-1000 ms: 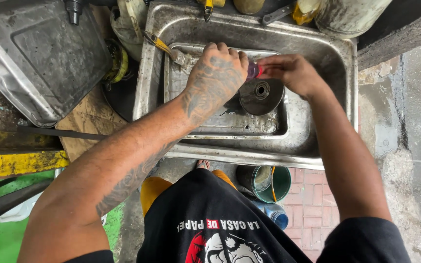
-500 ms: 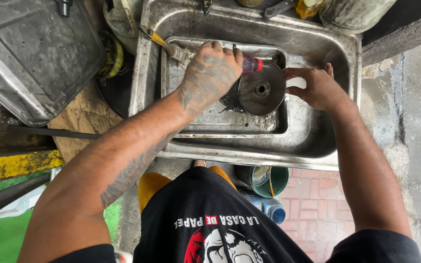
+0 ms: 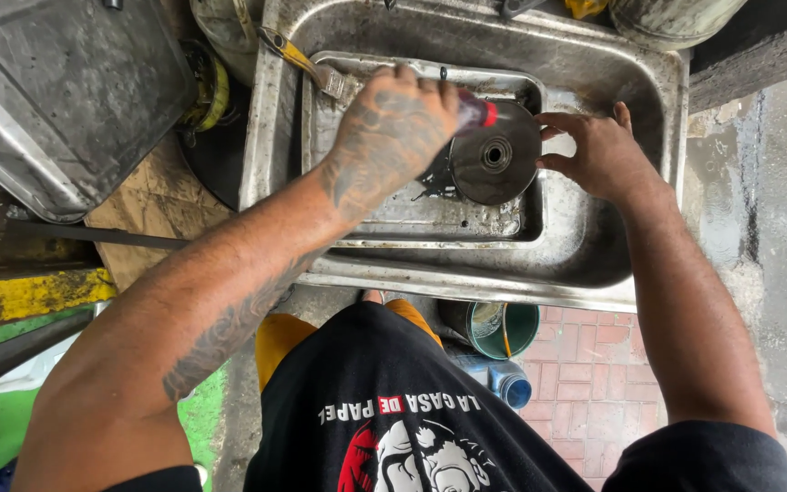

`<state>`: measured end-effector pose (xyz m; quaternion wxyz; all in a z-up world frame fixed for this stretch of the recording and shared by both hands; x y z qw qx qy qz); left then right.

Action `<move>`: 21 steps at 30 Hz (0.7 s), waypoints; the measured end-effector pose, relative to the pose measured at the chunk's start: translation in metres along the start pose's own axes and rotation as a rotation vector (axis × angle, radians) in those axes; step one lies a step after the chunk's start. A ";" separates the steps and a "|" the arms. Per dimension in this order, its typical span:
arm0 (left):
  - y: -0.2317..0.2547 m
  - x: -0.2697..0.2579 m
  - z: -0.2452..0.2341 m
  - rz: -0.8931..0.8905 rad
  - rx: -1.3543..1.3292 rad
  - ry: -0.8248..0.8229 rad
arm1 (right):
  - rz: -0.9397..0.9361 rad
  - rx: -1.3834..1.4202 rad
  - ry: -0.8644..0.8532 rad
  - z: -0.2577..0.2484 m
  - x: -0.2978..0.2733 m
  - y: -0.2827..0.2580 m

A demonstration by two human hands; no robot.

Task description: Cleaning various motorcycle engine and transmission parts in a metal sink using a brush and cleaning solution.

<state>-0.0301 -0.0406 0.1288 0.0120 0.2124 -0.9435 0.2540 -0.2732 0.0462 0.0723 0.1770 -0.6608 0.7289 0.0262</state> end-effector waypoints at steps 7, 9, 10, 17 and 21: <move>0.034 -0.014 -0.040 0.097 -0.072 0.093 | -0.011 -0.030 -0.007 0.002 -0.004 0.002; 0.041 -0.021 -0.041 0.145 -0.057 0.077 | -0.028 -0.030 0.016 0.002 -0.005 0.002; 0.041 -0.023 -0.039 0.147 -0.058 0.079 | -0.026 -0.030 0.016 0.002 -0.006 0.002; 0.041 -0.037 -0.020 0.212 -0.005 -0.044 | -0.014 -0.031 0.017 0.002 -0.009 0.001; 0.021 -0.037 -0.010 0.119 0.101 0.031 | -0.005 -0.051 0.031 0.008 -0.007 0.008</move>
Point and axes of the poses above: each hand's wrist, its own x-axis towards the middle knuckle, its own z-axis out of the palm, y = z × x, the point moved 7 cm from there along x, towards the middle knuckle, and after that the axes turned 2 degrees about -x, right-handed, at the moved point
